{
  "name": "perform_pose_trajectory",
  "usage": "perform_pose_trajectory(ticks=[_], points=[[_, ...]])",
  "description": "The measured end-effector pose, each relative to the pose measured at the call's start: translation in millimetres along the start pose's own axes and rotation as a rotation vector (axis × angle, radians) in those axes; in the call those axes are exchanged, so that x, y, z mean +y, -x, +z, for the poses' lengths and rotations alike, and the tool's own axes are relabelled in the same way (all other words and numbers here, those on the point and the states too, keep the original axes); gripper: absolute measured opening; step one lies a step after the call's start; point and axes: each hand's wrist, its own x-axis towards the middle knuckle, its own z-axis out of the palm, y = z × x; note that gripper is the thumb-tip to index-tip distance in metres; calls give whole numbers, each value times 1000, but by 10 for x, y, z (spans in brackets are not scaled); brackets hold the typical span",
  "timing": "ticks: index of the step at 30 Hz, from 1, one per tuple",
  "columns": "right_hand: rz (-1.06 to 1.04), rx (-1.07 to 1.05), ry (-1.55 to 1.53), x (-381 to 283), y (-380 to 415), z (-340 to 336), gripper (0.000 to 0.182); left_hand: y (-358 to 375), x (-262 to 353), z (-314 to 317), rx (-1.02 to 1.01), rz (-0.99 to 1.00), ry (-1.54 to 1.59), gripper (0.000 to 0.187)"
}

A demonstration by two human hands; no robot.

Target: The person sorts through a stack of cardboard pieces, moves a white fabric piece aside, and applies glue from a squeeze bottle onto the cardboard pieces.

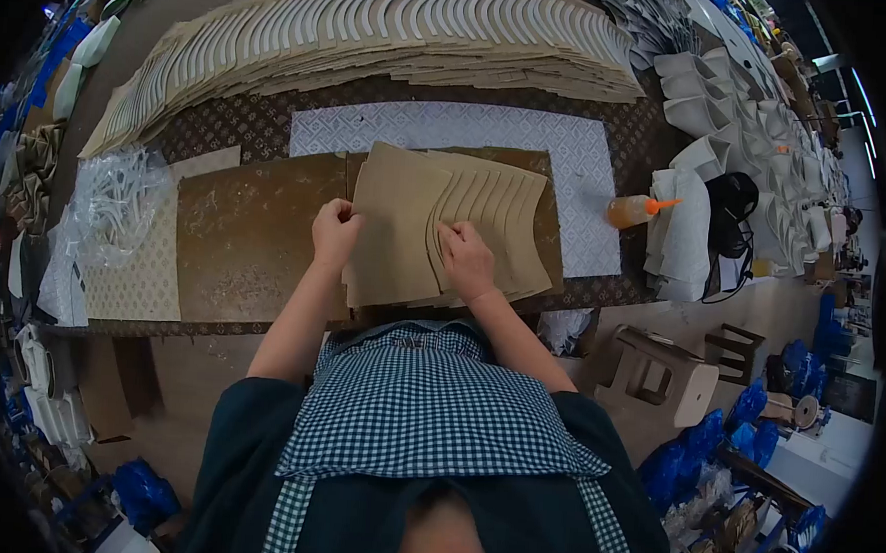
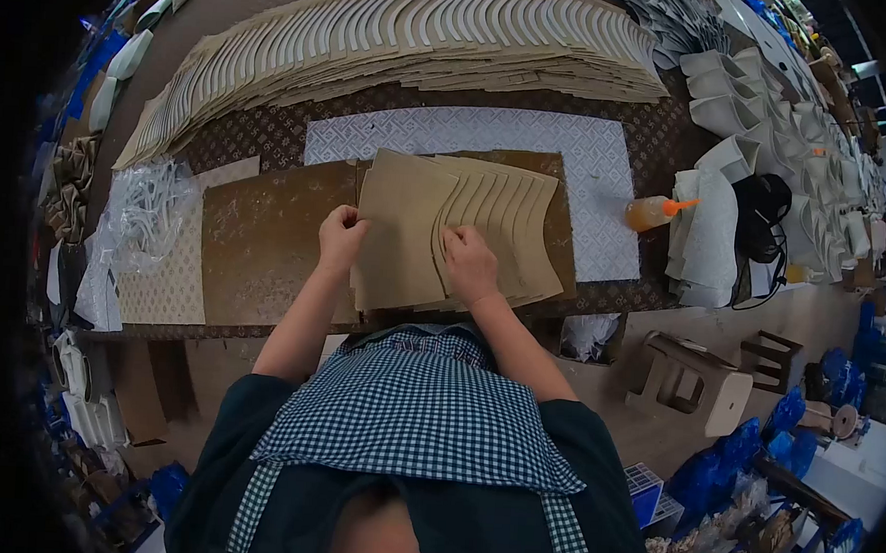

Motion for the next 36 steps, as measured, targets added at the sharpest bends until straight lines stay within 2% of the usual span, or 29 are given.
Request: perform_pose_trajectory(ticks=[2,11,17,20,23,26,29,35,36], points=[[-23,23,-21,29,10,92,28,0,-1,-31,4,-8,105,18],[-11,38,-60,-13,-49,163,24,-114,-107,-255,11,-33,200,21],[-10,41,-54,-4,-39,163,24,-43,-41,-228,95,-101,248,25],[3,41,-61,-12,-31,154,25,-125,-293,-158,288,167,25,26],[13,24,-46,5,-20,160,26,-40,-141,-216,135,-70,348,25],[9,30,-30,-44,-9,135,26,-50,-237,-200,126,-149,355,23],[-76,70,39,-87,39,128,25,-44,-323,-178,89,-182,322,20],[38,50,-67,-229,161,161,13,-26,-168,-145,102,-91,89,32],[115,25,-85,-248,157,181,12,-47,-168,-137,98,-100,52,33]])
